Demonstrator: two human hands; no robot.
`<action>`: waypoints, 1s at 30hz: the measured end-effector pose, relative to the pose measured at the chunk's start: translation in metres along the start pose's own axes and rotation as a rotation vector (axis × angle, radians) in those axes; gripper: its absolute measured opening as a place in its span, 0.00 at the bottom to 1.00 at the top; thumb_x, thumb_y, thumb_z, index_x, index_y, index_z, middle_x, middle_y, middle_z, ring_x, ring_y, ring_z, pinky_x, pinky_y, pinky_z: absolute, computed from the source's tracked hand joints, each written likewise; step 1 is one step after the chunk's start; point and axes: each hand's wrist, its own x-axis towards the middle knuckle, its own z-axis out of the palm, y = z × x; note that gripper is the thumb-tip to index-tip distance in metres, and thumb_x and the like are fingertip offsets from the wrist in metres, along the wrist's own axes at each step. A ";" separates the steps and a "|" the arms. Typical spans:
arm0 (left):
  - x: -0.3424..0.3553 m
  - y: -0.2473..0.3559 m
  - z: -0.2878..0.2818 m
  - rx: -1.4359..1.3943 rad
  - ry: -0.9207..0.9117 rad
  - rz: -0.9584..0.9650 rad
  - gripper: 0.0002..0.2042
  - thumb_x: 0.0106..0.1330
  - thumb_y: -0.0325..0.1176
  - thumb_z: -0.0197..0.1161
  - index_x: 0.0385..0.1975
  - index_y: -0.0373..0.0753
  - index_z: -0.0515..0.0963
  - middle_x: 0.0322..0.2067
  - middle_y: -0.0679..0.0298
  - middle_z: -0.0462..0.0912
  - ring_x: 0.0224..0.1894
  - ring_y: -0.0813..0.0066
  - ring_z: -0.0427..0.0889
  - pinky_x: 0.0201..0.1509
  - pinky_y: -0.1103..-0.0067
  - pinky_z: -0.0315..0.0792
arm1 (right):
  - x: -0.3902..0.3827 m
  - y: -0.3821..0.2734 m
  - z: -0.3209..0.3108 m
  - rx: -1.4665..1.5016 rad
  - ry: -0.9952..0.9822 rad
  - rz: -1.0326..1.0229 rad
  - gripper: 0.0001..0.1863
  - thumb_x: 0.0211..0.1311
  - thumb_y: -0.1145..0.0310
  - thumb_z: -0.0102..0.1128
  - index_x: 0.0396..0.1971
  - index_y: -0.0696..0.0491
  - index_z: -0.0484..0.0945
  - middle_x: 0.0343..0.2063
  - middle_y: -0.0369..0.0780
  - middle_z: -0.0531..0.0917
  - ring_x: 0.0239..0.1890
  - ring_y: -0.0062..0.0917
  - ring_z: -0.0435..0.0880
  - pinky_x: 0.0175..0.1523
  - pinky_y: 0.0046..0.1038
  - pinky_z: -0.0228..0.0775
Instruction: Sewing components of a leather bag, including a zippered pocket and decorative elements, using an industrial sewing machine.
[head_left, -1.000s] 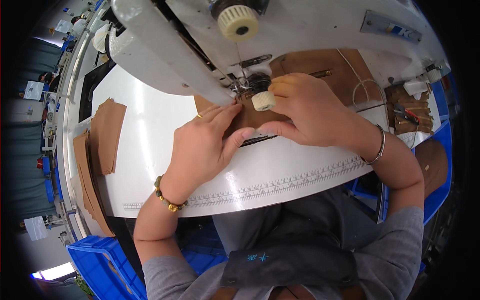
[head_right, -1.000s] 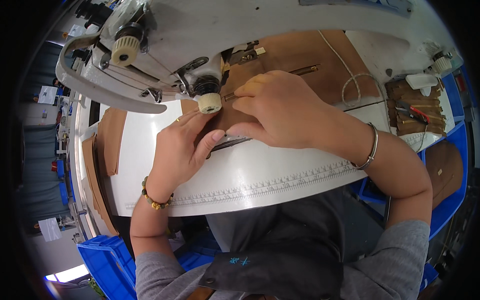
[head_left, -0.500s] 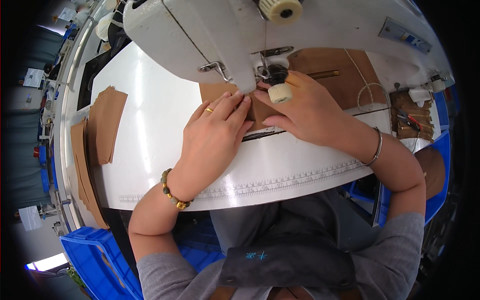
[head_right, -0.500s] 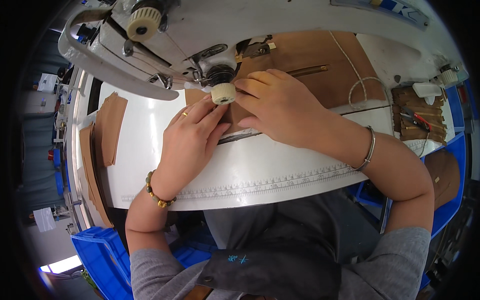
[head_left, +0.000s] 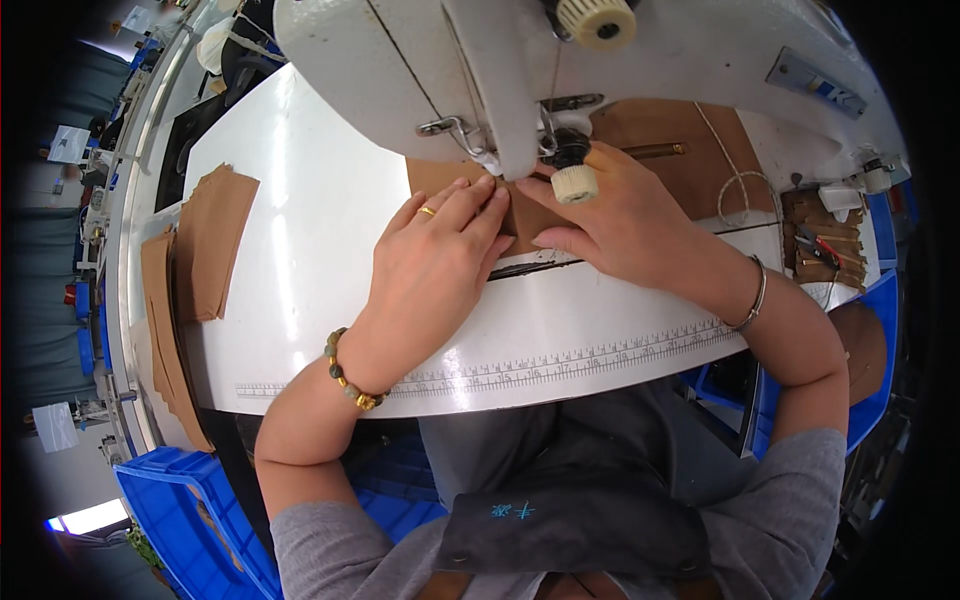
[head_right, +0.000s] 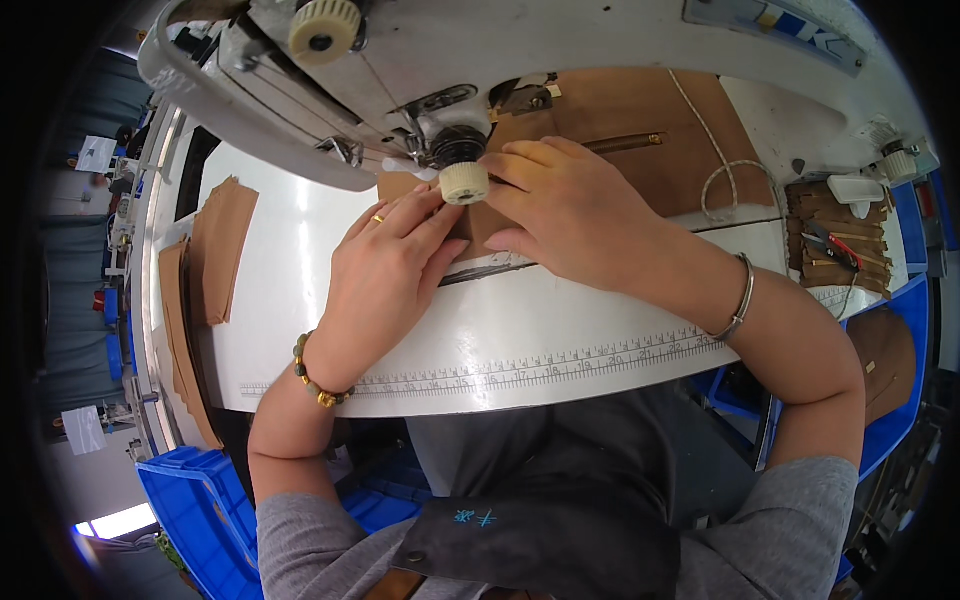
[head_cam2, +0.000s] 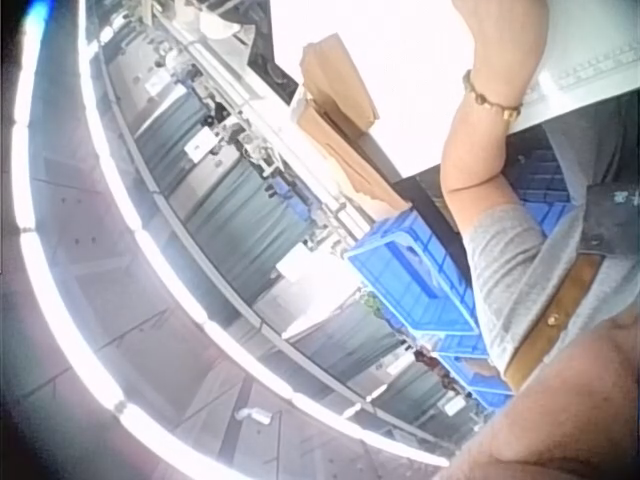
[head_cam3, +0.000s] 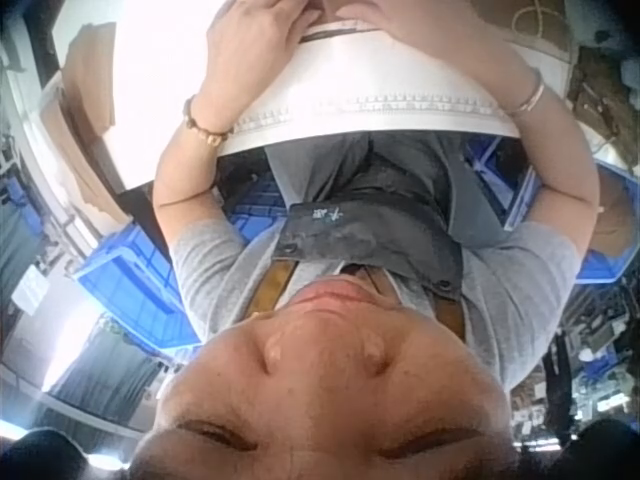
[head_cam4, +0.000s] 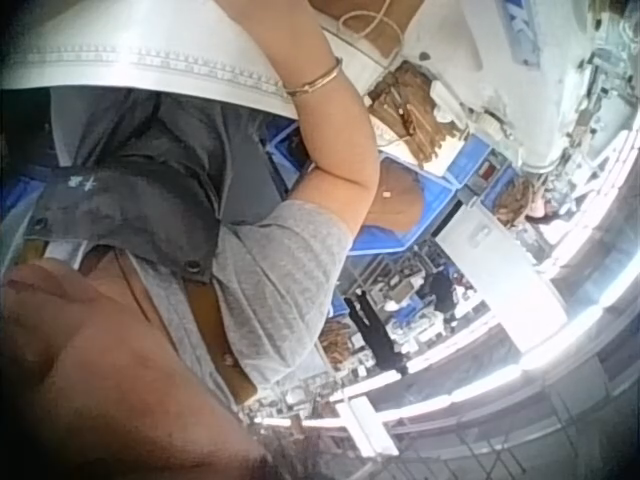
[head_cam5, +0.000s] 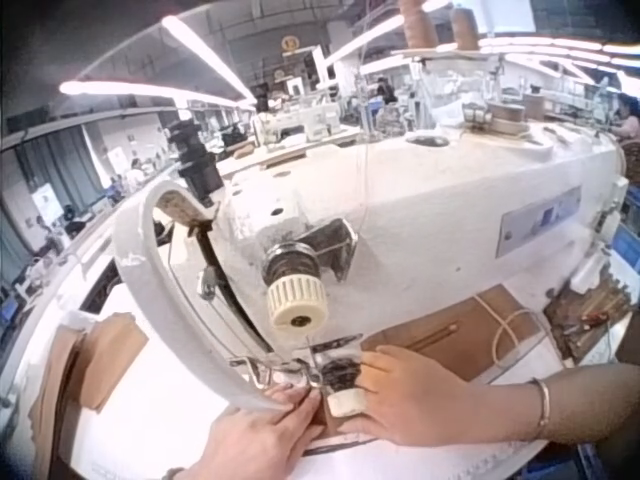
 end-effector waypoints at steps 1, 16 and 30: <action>0.000 0.000 0.000 -0.001 0.008 -0.002 0.20 0.69 0.39 0.69 0.58 0.38 0.83 0.59 0.60 0.85 0.62 0.62 0.84 0.65 0.62 0.77 | 0.000 0.000 0.000 -0.006 0.000 0.002 0.23 0.57 0.59 0.75 0.49 0.56 0.84 0.54 0.41 0.84 0.60 0.36 0.80 0.67 0.39 0.71; 0.002 -0.003 0.003 0.033 0.017 0.004 0.20 0.69 0.39 0.69 0.58 0.39 0.83 0.59 0.60 0.85 0.63 0.62 0.83 0.65 0.61 0.77 | 0.000 0.004 0.002 -0.001 0.009 -0.011 0.23 0.59 0.59 0.74 0.50 0.58 0.83 0.54 0.43 0.84 0.61 0.37 0.79 0.68 0.39 0.69; 0.006 -0.005 0.003 0.030 -0.015 -0.002 0.17 0.68 0.37 0.69 0.55 0.40 0.85 0.58 0.61 0.85 0.62 0.62 0.84 0.65 0.63 0.77 | 0.000 0.006 0.004 -0.012 -0.004 -0.009 0.24 0.60 0.60 0.73 0.52 0.58 0.83 0.56 0.45 0.83 0.62 0.39 0.79 0.68 0.40 0.69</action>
